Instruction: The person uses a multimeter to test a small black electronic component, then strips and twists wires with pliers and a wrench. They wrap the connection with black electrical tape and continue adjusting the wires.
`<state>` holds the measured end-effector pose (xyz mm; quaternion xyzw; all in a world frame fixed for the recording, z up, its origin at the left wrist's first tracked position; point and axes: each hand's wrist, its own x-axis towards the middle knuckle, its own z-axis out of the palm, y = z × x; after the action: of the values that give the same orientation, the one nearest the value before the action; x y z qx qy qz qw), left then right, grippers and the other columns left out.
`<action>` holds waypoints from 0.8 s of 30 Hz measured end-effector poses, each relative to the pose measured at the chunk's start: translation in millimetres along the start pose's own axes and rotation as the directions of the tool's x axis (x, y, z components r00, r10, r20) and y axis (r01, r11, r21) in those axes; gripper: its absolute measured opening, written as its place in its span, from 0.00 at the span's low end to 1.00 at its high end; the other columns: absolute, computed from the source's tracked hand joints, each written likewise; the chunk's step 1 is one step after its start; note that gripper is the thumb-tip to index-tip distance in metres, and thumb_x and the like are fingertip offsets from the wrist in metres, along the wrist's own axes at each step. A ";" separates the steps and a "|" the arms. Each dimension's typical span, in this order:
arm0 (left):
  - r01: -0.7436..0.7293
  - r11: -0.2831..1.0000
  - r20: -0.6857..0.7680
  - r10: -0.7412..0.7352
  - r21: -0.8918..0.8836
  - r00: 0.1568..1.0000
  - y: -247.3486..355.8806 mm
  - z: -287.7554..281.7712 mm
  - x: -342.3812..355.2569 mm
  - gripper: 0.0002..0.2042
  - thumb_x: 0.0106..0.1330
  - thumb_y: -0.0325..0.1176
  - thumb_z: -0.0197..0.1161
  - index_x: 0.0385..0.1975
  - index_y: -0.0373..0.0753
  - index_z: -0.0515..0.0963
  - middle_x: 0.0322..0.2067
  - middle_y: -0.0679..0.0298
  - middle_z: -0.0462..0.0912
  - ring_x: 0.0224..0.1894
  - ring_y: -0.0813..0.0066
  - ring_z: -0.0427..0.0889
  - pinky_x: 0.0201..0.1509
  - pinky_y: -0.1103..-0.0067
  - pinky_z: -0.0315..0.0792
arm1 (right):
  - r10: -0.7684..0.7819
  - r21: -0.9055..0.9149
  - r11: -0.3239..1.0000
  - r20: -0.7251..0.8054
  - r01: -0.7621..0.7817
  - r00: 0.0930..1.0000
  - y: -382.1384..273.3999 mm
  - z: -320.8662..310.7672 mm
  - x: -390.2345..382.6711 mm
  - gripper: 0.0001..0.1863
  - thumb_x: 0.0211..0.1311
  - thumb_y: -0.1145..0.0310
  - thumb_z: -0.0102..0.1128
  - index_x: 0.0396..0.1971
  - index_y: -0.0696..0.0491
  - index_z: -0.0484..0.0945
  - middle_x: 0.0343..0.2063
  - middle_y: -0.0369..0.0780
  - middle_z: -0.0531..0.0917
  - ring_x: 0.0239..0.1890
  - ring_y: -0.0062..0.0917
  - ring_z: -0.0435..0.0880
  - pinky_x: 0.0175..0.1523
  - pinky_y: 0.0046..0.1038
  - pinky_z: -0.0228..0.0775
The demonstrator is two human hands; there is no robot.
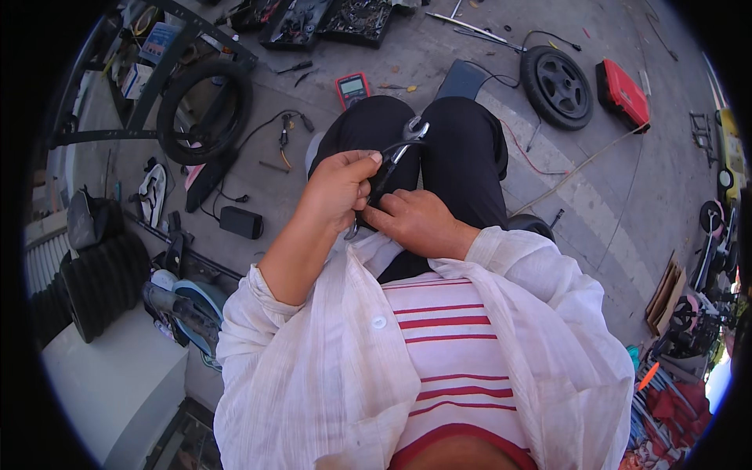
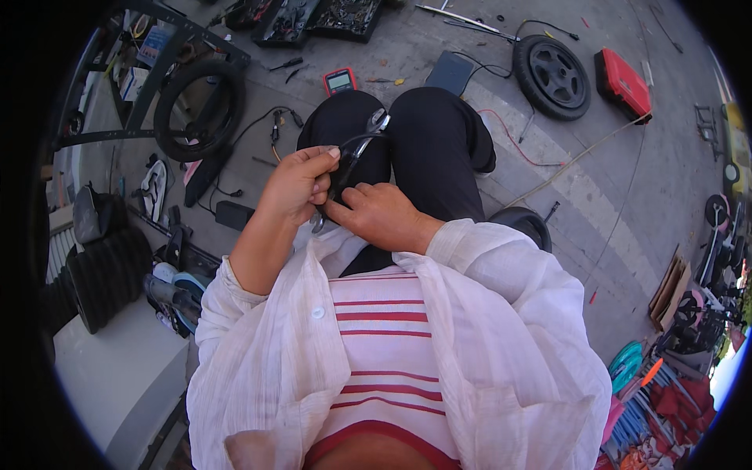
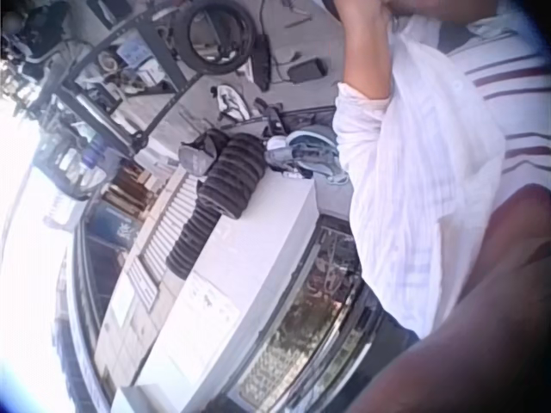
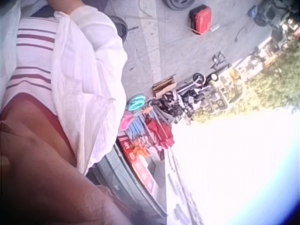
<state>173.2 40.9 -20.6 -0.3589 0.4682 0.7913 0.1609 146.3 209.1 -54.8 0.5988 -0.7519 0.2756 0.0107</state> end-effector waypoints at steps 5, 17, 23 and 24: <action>-0.033 0.999 -0.021 0.033 0.007 0.999 -3.7 0.3 -3.6 0.07 0.65 0.34 0.60 0.32 0.37 0.75 0.13 0.77 0.64 0.12 0.90 0.55 0.13 0.87 0.48 | 0.033 0.005 0.999 -0.002 -0.033 0.999 -2.0 3.2 1.8 0.12 0.48 0.69 0.58 0.35 0.50 0.77 0.23 0.36 0.75 0.25 0.25 0.80 0.28 0.27 0.73; -0.129 0.991 -0.029 0.128 -0.020 0.991 9.1 -5.5 -18.7 0.07 0.65 0.33 0.60 0.27 0.40 0.73 0.19 0.76 0.67 0.13 0.92 0.56 0.14 0.90 0.48 | 0.461 0.273 0.802 0.284 -0.532 0.841 43.8 -37.2 6.4 0.13 0.51 0.68 0.63 0.34 0.60 0.78 0.30 0.48 0.80 0.35 0.42 0.81 0.43 0.37 0.72; -0.128 0.988 -0.081 0.121 -0.087 0.989 16.0 -7.9 -10.0 0.08 0.65 0.34 0.60 0.26 0.40 0.72 0.21 0.73 0.69 0.14 0.91 0.57 0.14 0.89 0.49 | 0.191 0.441 0.745 0.577 -0.500 0.794 9.5 -21.3 -5.9 0.11 0.51 0.68 0.63 0.32 0.60 0.78 0.32 0.48 0.79 0.37 0.40 0.80 0.41 0.37 0.70; -0.125 0.988 -0.085 0.118 -0.093 0.989 17.2 -8.2 -8.6 0.08 0.65 0.34 0.60 0.26 0.39 0.72 0.22 0.73 0.70 0.14 0.91 0.58 0.14 0.89 0.49 | 0.178 0.460 0.746 0.560 -0.482 0.809 5.2 -23.1 -8.9 0.11 0.51 0.68 0.63 0.31 0.60 0.77 0.31 0.48 0.79 0.36 0.40 0.80 0.40 0.37 0.70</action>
<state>172.4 25.8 -6.2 -0.3681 0.4557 0.8069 0.0759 136.8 227.5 -40.5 0.4733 -0.7051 0.3314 -0.4111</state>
